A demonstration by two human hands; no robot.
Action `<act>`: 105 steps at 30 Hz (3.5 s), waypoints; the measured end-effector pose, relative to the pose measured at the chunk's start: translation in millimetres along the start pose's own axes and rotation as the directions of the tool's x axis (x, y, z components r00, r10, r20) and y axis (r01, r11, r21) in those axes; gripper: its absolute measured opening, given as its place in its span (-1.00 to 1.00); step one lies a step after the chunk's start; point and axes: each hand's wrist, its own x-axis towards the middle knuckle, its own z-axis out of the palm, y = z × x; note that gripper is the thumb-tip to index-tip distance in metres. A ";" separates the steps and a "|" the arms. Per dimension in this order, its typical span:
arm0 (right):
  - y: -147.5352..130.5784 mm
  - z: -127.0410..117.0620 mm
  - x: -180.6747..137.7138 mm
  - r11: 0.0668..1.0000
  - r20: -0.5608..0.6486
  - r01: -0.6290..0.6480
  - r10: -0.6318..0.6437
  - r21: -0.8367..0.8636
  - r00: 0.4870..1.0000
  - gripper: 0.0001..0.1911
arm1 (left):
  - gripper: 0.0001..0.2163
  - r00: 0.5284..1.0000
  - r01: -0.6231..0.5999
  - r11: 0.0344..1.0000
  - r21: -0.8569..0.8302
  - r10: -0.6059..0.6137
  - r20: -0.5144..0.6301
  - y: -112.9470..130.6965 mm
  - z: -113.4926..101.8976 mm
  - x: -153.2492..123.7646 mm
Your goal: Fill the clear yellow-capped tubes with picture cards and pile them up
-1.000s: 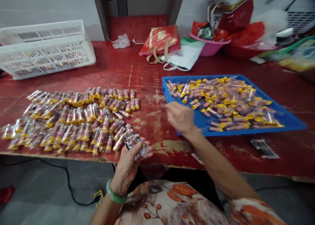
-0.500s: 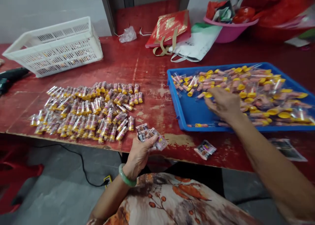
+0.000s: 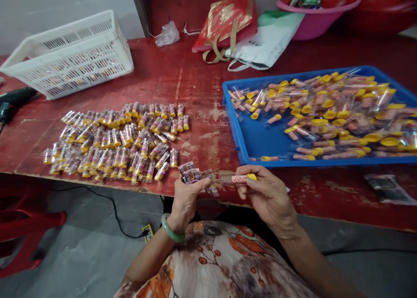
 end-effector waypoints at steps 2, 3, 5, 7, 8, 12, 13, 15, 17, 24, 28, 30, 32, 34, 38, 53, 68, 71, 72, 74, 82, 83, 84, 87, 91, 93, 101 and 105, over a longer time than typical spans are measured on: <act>0.2 0.1 -8.9 0.999 0.026 0.037 -0.037 -0.012 0.999 -0.88 | -0.68 0.999 0.016 0.999 -0.036 -0.017 -0.034 0.3 -1.6 0.9; 0.8 0.7 -14.2 0.997 0.047 0.075 -0.073 -0.027 0.996 -0.88 | -0.68 0.998 0.034 0.998 -0.060 -0.037 -0.051 0.6 -1.9 1.4; 3.6 2.2 -24.8 0.982 0.099 0.164 -0.155 -0.090 0.983 -0.87 | -0.67 0.994 0.083 0.991 -0.102 -0.091 -0.068 1.6 -1.3 1.6; 8.4 3.5 -33.2 0.954 0.141 0.244 -0.221 -0.176 0.965 -0.84 | -0.67 0.990 0.118 0.984 -0.137 -0.127 -0.056 3.4 1.1 0.5; 11.0 4.0 -36.1 0.934 0.144 0.276 -0.248 -0.226 0.958 -0.83 | -0.67 0.990 0.124 0.981 -0.151 -0.132 -0.048 4.5 2.9 -0.6; 17.3 5.6 -40.7 0.817 0.115 0.401 -0.390 -0.415 0.913 -0.77 | -0.66 0.988 0.142 0.970 -0.199 -0.151 -0.029 7.3 9.7 -5.4; 17.4 5.9 -41.1 0.782 0.117 0.429 -0.424 -0.452 0.898 -0.76 | -0.66 0.987 0.149 0.966 -0.209 -0.159 -0.031 7.2 10.4 -6.0; 16.6 6.4 -42.2 0.719 0.125 0.478 -0.487 -0.505 0.864 -0.73 | -0.66 0.985 0.154 0.960 -0.235 -0.167 -0.036 5.7 10.4 -5.6; 15.1 5.9 -43.9 0.682 0.131 0.511 -0.528 -0.523 0.839 -0.71 | -0.65 0.985 0.152 0.951 -0.268 -0.169 -0.041 3.0 8.7 -3.6; 11.0 3.3 -45.6 0.679 0.207 0.572 -0.544 -0.460 0.813 -0.66 | -0.67 0.976 0.190 0.928 -0.321 -0.214 -0.042 0.1 10.4 -1.8; 11.6 3.3 -41.2 0.613 0.269 0.620 -0.570 -0.490 0.776 -0.64 | -0.63 0.964 0.231 0.923 -0.308 -0.260 -0.055 4.2 13.4 -5.7; 14.3 2.0 -39.5 0.547 0.296 0.650 -0.599 -0.528 0.744 -0.63 | -0.61 0.956 0.259 0.917 -0.304 -0.289 -0.056 4.9 13.0 -6.9; 17.9 0.8 -39.0 0.454 0.349 0.693 -0.630 -0.560 0.694 -0.58 | -0.61 0.955 0.267 0.915 -0.301 -0.294 -0.046 4.3 12.1 -7.2; 20.3 0.7 -39.5 0.366 0.406 0.733 -0.650 -0.574 0.643 -0.51 | -0.63 0.961 0.250 0.917 -0.310 -0.274 -0.037 3.2 11.7 -6.5; 17.5 3.6 -41.4 0.377 0.350 0.710 -0.673 -0.595 0.651 -0.55 | -0.65 0.964 0.222 0.909 -0.353 -0.259 -0.061 2.4 10.7 -2.3; 17.4 1.8 -46.8 0.792 0.005 0.477 -0.514 -0.381 0.858 -0.79 | -0.70 0.947 0.271 0.913 -0.306 -0.309 -0.083 2.1 3.5 -0.9; 17.9 10.7 -49.3 0.439 0.233 0.657 -0.694 -0.613 0.681 -0.64 | -0.73 0.918 0.354 0.865 -0.354 -0.395 -0.046 2.3 5.9 -11.0; 24.2 8.0 -52.7 0.184 0.415 0.723 -0.714 -0.666 0.564 -0.48 | -0.71 0.932 0.333 0.875 -0.350 -0.363 -0.021 3.5 7.1 -15.5; 26.3 7.2 -53.4 0.133 0.454 0.732 -0.706 -0.668 0.543 -0.45 | -0.70 0.936 0.327 0.878 -0.349 -0.351 -0.007 3.5 7.2 -16.9; 29.6 6.1 -53.9 0.127 0.451 0.731 -0.712 -0.671 0.538 -0.45 | -0.68 0.937 0.331 0.880 -0.340 -0.350 0.004 3.3 7.1 -18.7; 29.5 -0.2 -55.0 0.084 0.475 0.706 -0.683 -0.703 0.555 -0.51 | -0.68 0.940 0.319 0.888 -0.330 -0.342 -0.012 2.1 7.0 -17.5; 29.1 -0.3 -55.2 0.034 0.503 0.703 -0.674 -0.710 0.541 -0.52 | -0.68 0.943 0.314 0.891 -0.327 -0.333 -0.002 1.4 7.4 -17.4; 28.8 0.0 -55.2 -0.011 0.523 0.698 -0.670 -0.716 0.526 -0.53 | -0.67 0.945 0.310 0.894 -0.322 -0.326 0.005 0.5 7.9 -17.4; 28.7 2.5 -54.6 -0.089 0.540 0.676 -0.682 -0.731 0.494 -0.52 | -0.64 0.953 0.293 0.908 -0.298 -0.302 0.019 -3.0 8.4 -17.8; 30.1 4.2 -52.6 0.000 0.520 0.700 -0.670 -0.714 0.530 -0.47 | -0.66 0.975 0.222 0.936 -0.273 -0.219 0.040 -5.8 6.5 -18.3; 31.3 4.5 -50.8 0.115 0.497 0.725 -0.654 -0.679 0.570 -0.48 | -0.67 0.981 0.194 0.947 -0.257 -0.186 0.054 -5.3 5.7 -18.6; 39.7 15.2 -35.9 0.248 0.421 0.739 -0.690 -0.627 0.589 -0.58 | -0.64 0.976 0.213 0.953 -0.215 -0.197 0.091 -2.9 8.9 -23.9; 29.2 14.2 -24.4 0.336 0.449 0.722 -0.604 -0.605 0.658 -0.55 | -0.64 0.971 0.219 0.955 -0.202 -0.194 0.137 1.2 6.4 -23.1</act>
